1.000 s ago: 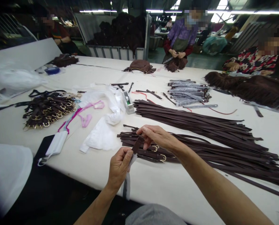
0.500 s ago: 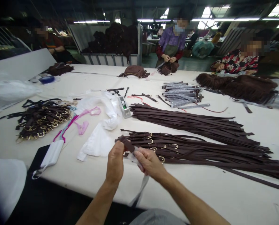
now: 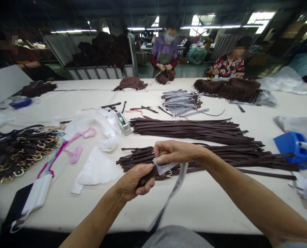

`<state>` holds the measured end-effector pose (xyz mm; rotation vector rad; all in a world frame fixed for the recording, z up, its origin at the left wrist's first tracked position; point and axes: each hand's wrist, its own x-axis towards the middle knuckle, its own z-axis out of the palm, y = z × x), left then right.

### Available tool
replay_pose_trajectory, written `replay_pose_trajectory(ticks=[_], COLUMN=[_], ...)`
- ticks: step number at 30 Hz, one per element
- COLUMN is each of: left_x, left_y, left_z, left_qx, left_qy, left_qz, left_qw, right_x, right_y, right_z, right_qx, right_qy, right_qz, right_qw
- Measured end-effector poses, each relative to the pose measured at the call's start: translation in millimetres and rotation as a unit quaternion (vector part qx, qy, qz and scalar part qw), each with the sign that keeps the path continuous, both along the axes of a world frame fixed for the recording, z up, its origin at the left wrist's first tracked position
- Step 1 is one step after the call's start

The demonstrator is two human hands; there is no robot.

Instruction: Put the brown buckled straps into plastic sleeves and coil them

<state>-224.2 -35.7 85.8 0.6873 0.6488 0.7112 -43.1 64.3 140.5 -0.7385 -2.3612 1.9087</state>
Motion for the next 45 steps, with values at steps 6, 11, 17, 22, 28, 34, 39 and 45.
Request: replay_pose_trajectory(ticks=[6,11,17,22,28,34,39,45], left_x=[3,8,0,-14,-38,-73,-94,-104], left_y=[9,13,21,22,34,34,16,-1], left_z=[3.2,9.7,30.7,37.0,64.5,106.3,119.9,133.7], left_qx=[0.022,0.019,-0.001,0.001,0.1,0.166,0.175,0.178], left_qy=[0.038,0.063,0.013,0.114,0.336,0.364,0.333,0.376], left_qz=[-0.024,-0.051,0.088,0.108,0.148,0.036,0.08,0.186], left_qw=[0.999,0.997,0.996,0.988,0.925,0.916,0.923,0.89], right_x=[2,4,-16,-28,-58,-95,-102,-108], right_y=[-1,-3,-40,-59,-49,-40,-20,-7], right_z=[-10.5,-11.1,-46.8,-77.7,-40.5,-0.1,33.5,50.9], right_qx=[0.063,0.067,0.15,0.214,0.125,0.144,0.365,0.398], right_qy=[0.021,0.031,0.134,0.138,0.188,0.212,0.2,0.205], right_qz=[-0.014,-0.01,-0.269,-0.339,-0.223,-0.243,-0.191,-0.13], right_qw=[0.998,0.997,0.942,0.905,0.948,0.936,0.889,0.885])
